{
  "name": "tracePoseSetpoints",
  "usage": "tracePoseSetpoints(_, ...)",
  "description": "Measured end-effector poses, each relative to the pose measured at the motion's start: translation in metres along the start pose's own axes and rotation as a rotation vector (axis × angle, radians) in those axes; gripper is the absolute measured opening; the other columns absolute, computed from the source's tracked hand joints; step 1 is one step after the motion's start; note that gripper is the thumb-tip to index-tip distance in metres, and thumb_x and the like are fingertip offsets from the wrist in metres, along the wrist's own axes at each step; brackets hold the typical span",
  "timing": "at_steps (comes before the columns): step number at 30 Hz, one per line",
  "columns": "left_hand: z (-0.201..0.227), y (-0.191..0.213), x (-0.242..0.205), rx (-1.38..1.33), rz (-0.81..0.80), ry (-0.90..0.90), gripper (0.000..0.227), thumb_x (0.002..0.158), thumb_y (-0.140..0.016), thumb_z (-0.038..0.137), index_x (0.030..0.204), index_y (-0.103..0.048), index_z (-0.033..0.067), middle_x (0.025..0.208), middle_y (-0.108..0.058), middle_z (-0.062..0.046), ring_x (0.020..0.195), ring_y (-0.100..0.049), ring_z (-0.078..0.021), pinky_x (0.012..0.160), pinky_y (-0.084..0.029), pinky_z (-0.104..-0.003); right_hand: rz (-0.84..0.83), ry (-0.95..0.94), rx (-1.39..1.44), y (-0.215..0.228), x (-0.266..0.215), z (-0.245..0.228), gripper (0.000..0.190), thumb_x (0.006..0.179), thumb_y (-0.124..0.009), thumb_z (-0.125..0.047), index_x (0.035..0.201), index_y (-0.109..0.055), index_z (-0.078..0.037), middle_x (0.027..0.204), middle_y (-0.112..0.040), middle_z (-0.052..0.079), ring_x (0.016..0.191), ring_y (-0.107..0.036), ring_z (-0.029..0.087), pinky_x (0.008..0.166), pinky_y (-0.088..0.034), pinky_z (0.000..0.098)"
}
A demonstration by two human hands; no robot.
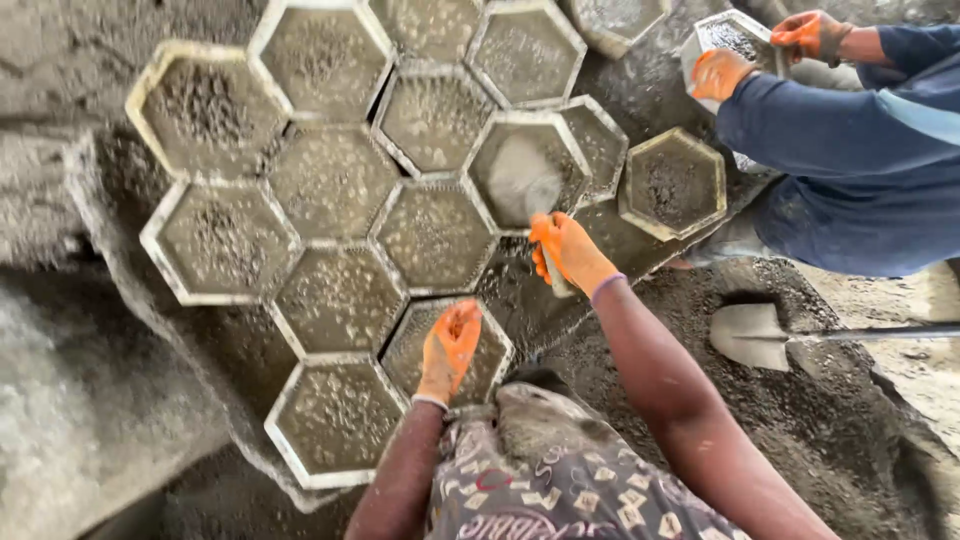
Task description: Fill hexagonal molds with concrete and smooth the surface.
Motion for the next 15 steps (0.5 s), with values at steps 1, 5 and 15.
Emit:
tracePoseSetpoints(1,0.007,0.000,0.003,0.000,-0.005,0.005,0.041,0.095,-0.070,0.023,0.129,-0.066,0.0008,0.114,-0.072,0.000,0.097,-0.063,-0.0045,0.086,-0.051,-0.022,-0.117,0.030,0.076,-0.006,0.004,0.000,0.037,0.102,-0.050,-0.041,0.109,-0.056,-0.004,0.076,-0.062,0.010,0.056,-0.060,0.018,0.048,-0.051,0.0351)
tracePoseSetpoints(5,0.002,0.002,0.001,0.032,-0.008,0.032,0.042,0.096,-0.070,0.020,0.132,-0.066,0.0000,0.117,-0.073,-0.004,0.099,-0.063,-0.0077,0.087,-0.051,-0.024,-0.121,0.150,0.147,-0.013,0.007,-0.001,0.033,0.100,-0.053,-0.040,0.106,-0.058,-0.008,0.069,-0.060,0.008,0.049,-0.056,0.017,0.042,-0.045,0.0354)
tracePoseSetpoints(15,0.013,0.006,0.004,0.155,-0.014,-0.040,0.037,0.095,-0.069,0.019,0.128,-0.068,0.0010,0.115,-0.074,-0.004,0.100,-0.067,-0.0077,0.087,-0.054,-0.024,-0.026,0.013,0.103,0.004,-0.012,0.003,0.032,0.100,-0.055,-0.041,0.104,-0.059,-0.010,0.069,-0.062,0.003,0.050,-0.057,0.013,0.044,-0.049,0.0326)
Point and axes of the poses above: each hand's wrist, its own x-axis towards the middle knuckle, its own y-axis out of the back of the hand, z = x × y, the point moved 7 cm from there along x, towards the middle knuckle
